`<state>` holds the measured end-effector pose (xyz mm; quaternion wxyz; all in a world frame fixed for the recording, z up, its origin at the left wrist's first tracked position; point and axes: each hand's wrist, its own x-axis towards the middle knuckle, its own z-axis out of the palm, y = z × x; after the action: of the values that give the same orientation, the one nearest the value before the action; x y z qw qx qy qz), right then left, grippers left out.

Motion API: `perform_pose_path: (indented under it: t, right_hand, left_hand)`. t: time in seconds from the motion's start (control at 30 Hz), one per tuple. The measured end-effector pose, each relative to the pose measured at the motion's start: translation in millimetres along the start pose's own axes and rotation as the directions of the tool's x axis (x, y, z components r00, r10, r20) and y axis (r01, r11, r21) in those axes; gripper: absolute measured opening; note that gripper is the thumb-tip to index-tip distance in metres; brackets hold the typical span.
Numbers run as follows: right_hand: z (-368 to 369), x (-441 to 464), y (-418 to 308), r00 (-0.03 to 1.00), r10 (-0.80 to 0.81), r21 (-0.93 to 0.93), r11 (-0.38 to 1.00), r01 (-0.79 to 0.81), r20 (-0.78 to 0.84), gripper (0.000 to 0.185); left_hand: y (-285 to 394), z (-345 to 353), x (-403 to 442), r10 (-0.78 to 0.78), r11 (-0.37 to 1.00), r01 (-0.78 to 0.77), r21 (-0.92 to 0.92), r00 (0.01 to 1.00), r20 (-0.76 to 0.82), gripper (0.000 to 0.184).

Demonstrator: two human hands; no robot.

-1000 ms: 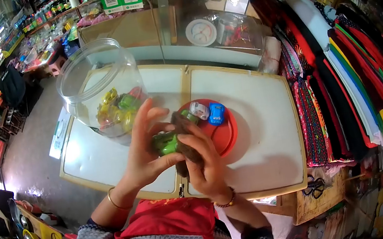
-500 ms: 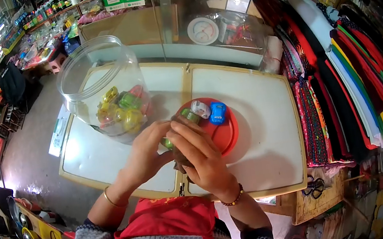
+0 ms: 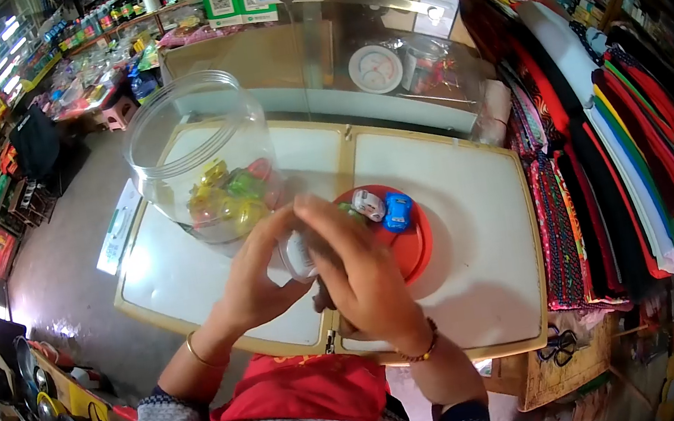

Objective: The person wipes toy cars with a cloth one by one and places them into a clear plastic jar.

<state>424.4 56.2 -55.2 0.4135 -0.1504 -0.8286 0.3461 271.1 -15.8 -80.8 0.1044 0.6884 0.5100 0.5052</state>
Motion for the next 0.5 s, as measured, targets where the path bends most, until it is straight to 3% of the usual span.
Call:
perform_pose_path:
  t: [0.03,0.1,0.17,0.23,0.3,0.37,0.5]
  right_hand:
    - [-1,12,2,0.999,-0.044,-0.025,0.999,0.044,0.014,0.038]
    - [-1,38,-7,0.998,-0.067,0.088,0.994,0.066,0.016,0.037]
    - [8,68,-12,0.992,-0.119,0.232,0.965,0.125,-0.04,0.033]
    - [23,96,-8,0.989,-0.133,0.335,0.931,0.145,-0.058,0.03]
    - [40,122,-1,0.982,-0.181,0.39,0.901,0.189,-0.058,0.027]
    - [53,134,-2,0.99,-0.142,0.429,0.893,0.139,-0.025,0.027]
    - [72,138,15,0.998,-0.057,0.367,0.928,0.062,-0.025,0.028]
  left_hand:
    - [1,-6,4,-0.001,1.0,0.001,0.011,1.0,-0.006,0.079]
    - [6,-23,19,0.176,0.958,-0.13,0.255,0.97,-0.167,0.077]
    - [20,-52,35,0.148,0.93,-0.062,0.362,0.966,-0.214,0.073]
    - [17,-76,52,0.247,0.898,-0.089,0.431,0.912,-0.326,0.071]
    - [10,-94,61,0.179,0.876,0.051,0.479,0.889,-0.422,0.07]
    - [-1,-105,65,-0.007,0.869,0.231,0.438,0.89,-0.457,0.073]
    - [-23,-104,61,-0.132,0.865,0.332,0.376,0.874,-0.467,0.084]
